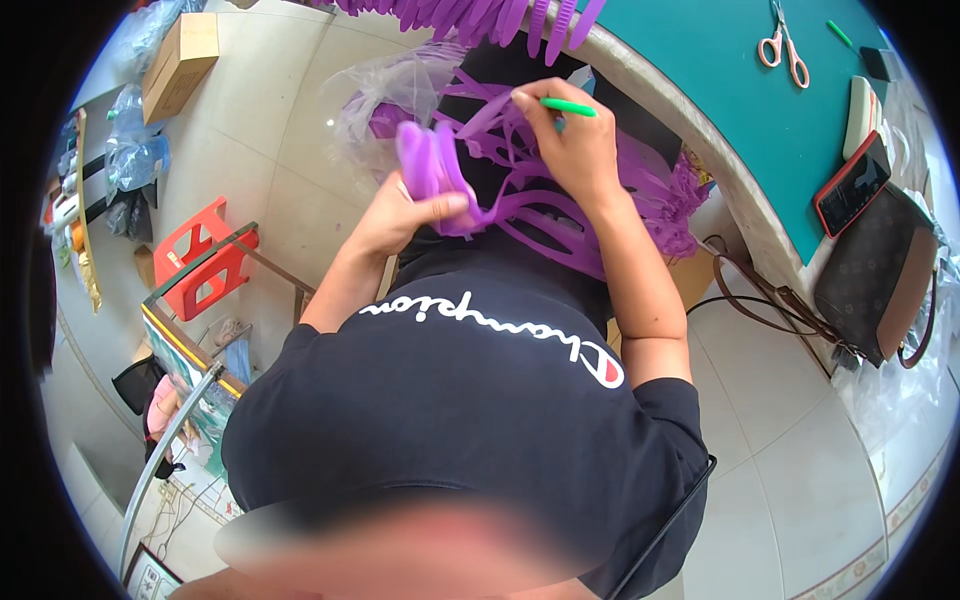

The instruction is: Joining and weaving multiple purple fabric strips together using a crochet hook.

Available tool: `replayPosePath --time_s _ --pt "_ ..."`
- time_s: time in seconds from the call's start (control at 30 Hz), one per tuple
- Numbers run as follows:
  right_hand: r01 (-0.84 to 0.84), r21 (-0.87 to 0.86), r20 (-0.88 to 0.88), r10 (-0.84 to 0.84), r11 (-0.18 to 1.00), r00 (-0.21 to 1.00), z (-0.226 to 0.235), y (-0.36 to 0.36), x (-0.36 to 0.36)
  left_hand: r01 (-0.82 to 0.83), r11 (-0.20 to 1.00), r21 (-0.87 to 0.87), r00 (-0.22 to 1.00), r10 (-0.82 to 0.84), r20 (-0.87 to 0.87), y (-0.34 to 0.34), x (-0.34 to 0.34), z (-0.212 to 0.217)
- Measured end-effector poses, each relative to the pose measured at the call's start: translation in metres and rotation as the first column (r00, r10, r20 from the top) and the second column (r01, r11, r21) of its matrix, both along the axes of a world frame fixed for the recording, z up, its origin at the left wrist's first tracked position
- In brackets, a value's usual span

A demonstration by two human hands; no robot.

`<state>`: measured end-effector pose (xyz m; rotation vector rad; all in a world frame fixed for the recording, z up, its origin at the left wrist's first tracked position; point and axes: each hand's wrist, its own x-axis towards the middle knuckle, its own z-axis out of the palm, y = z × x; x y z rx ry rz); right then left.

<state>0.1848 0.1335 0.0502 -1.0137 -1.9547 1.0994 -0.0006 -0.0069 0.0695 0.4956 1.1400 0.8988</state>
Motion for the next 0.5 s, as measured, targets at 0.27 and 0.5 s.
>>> replayPosePath --time_s 0.27,0.5 --pt "-0.231 0.307 -0.124 0.279 0.923 0.952 0.011 -0.045 0.001 -0.454 0.888 0.075 0.89 0.455 -0.003 0.022 0.016 -0.016" --pt "-0.243 0.388 -0.062 0.288 0.889 0.956 0.001 -0.046 0.001 -0.478 0.872 0.104 0.874 0.484 -0.035 0.022 0.019 -0.016"
